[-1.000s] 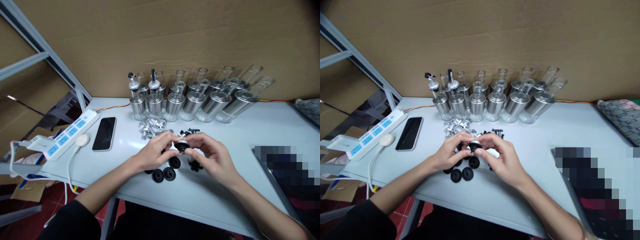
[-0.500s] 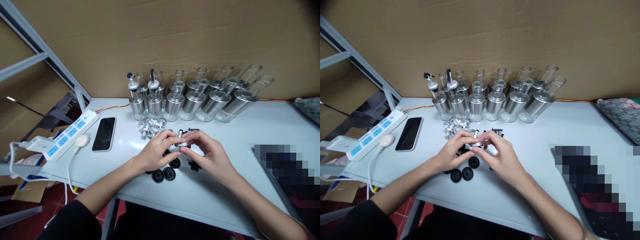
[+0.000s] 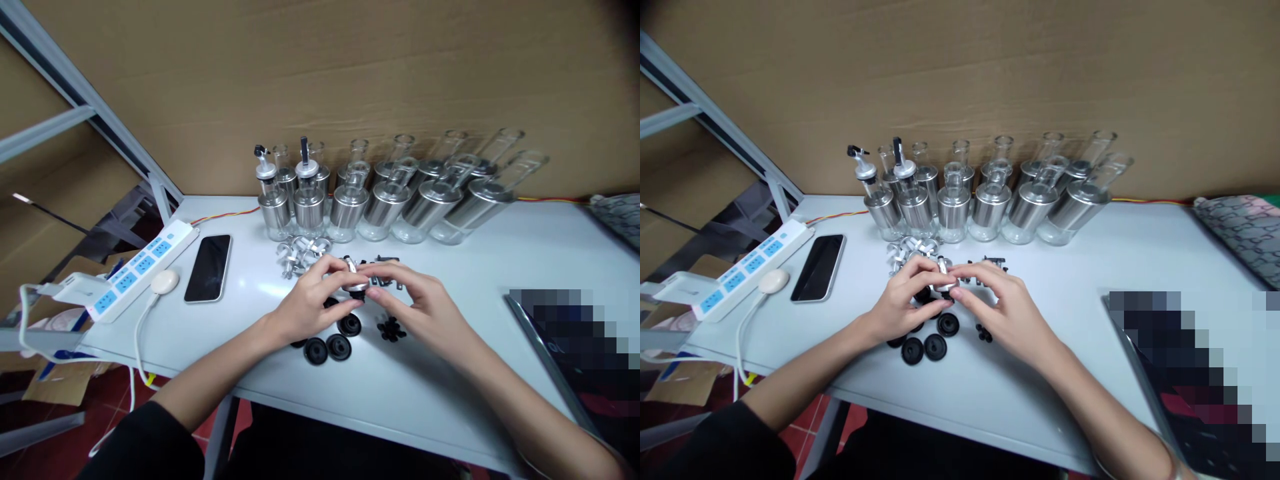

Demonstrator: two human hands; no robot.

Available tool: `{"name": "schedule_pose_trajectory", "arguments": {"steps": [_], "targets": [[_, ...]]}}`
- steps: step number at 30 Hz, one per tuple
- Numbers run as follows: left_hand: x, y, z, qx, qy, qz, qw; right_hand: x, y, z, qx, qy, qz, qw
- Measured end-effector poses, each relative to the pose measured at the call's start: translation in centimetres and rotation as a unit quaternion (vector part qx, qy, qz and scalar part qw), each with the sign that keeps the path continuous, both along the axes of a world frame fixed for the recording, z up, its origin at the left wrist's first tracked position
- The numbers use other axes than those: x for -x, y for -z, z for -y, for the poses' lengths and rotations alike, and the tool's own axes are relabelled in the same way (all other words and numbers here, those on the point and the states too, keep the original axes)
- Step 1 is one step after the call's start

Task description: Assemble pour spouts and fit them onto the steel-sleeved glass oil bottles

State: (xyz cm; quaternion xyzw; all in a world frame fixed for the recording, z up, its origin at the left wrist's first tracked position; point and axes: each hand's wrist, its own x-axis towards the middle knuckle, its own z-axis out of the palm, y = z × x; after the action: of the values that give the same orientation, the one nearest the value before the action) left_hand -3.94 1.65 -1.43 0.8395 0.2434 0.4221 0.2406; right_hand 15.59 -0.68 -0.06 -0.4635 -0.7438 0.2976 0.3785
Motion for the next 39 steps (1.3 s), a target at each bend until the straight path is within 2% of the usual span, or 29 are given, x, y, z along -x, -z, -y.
{"name": "schedule_pose_trajectory", "arguments": {"steps": [3,5,8,11,19,26,31,36,39], "targets": [[-0.1,-0.2,0.2,-0.006,-0.008,0.017,1.0,-0.6,0.8,-0.7,-0.077,0.047,0.107,0.99],[-0.2,-0.3,0.2,-0.012,-0.021,0.022,0.999,-1.0,1.7,-1.2,-0.116,0.093,0.215,0.965],[-0.1,-0.3,0.0,-0.018,-0.034,0.015,0.999,-1.6,3.0,-1.6,-0.122,0.101,0.321,0.934],[0.0,-0.2,-0.2,-0.011,-0.032,0.012,0.999,-1.7,3.4,-1.6,-0.121,0.093,0.343,0.927],[-0.1,0.2,-0.2,0.005,-0.016,0.037,0.999,-1.8,3.2,-1.6,-0.125,0.096,0.349,0.924],[-0.2,0.2,0.1,0.016,0.002,0.021,1.0,-2.1,3.8,-2.0,-0.101,0.121,0.313,0.937],[-0.1,-0.1,0.2,0.005,0.016,0.0,1.0,-2.0,3.4,-1.9,-0.097,0.144,0.281,0.944],[0.1,-0.2,0.3,0.016,0.048,-0.08,0.995,-1.6,2.1,-1.7,-0.08,0.165,0.126,0.975],[0.1,-0.1,0.4,0.02,0.071,-0.089,0.993,-1.0,1.3,-1.1,-0.059,0.169,0.027,0.983]]}}
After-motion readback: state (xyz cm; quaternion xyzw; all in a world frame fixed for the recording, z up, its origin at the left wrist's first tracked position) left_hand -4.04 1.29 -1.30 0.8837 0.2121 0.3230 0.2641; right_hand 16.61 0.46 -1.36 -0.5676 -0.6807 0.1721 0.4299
